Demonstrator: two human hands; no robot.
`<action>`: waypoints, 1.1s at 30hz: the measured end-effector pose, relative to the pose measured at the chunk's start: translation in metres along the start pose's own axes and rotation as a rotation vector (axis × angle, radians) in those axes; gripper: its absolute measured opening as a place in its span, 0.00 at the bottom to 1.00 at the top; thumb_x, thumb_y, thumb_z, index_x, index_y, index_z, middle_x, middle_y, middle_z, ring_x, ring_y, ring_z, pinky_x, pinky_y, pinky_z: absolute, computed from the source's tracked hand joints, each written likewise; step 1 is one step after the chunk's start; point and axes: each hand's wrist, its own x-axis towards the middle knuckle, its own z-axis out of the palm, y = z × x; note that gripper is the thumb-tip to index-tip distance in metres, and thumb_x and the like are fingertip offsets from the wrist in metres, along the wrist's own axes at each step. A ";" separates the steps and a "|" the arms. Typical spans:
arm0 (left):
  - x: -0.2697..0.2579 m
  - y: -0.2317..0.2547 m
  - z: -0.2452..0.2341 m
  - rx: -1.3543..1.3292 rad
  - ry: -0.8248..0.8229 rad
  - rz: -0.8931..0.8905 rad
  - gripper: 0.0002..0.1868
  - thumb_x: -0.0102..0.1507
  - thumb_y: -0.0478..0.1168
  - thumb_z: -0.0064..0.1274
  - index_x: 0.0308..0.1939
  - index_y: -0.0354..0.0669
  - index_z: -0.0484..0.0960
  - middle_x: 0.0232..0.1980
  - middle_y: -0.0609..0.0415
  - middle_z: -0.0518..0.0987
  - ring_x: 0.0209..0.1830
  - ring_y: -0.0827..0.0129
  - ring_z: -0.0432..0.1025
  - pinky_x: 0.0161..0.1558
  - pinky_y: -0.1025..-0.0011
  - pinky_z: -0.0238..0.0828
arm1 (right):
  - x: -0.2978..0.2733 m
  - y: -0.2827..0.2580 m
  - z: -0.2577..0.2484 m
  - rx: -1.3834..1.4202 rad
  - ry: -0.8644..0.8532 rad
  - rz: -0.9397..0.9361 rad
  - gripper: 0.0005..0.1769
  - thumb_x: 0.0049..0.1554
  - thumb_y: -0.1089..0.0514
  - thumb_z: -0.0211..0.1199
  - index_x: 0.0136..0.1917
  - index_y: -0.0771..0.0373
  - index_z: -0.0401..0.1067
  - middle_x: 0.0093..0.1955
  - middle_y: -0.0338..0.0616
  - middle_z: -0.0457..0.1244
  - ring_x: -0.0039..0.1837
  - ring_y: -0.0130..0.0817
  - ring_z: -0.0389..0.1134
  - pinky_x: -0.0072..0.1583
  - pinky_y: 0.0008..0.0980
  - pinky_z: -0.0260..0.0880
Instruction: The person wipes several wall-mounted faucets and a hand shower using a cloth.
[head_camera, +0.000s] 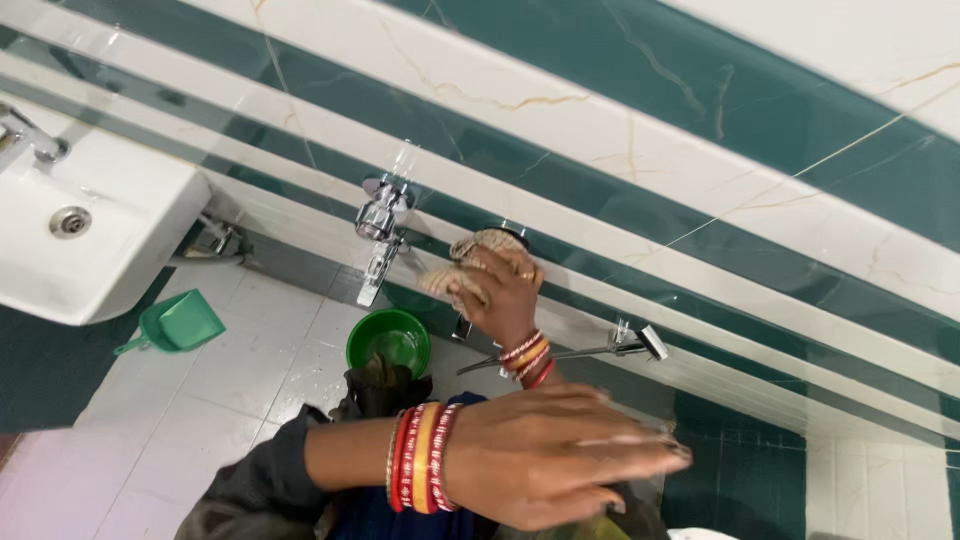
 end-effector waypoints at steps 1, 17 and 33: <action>0.002 0.007 0.003 -0.096 0.045 0.044 0.27 0.79 0.51 0.40 0.79 0.46 0.59 0.77 0.46 0.66 0.74 0.61 0.64 0.75 0.59 0.61 | 0.010 0.002 0.004 -0.002 -0.018 0.039 0.15 0.49 0.47 0.75 0.49 0.52 0.82 0.63 0.34 0.67 0.64 0.39 0.60 0.64 0.50 0.51; 0.019 -0.008 0.066 0.266 -0.289 0.232 0.26 0.70 0.54 0.45 0.70 0.53 0.69 0.76 0.51 0.64 0.77 0.63 0.60 0.77 0.57 0.58 | 0.025 0.000 0.005 0.242 -0.050 0.177 0.15 0.55 0.48 0.75 0.51 0.57 0.82 0.56 0.33 0.71 0.66 0.39 0.60 0.68 0.48 0.55; -0.061 -0.144 -0.069 0.677 0.379 -0.420 0.23 0.68 0.45 0.52 0.67 0.47 0.79 0.77 0.44 0.64 0.78 0.45 0.55 0.76 0.39 0.44 | 0.037 -0.010 0.030 -0.428 -0.063 -0.071 0.28 0.50 0.48 0.67 0.60 0.65 0.78 0.68 0.57 0.62 0.69 0.51 0.55 0.65 0.59 0.52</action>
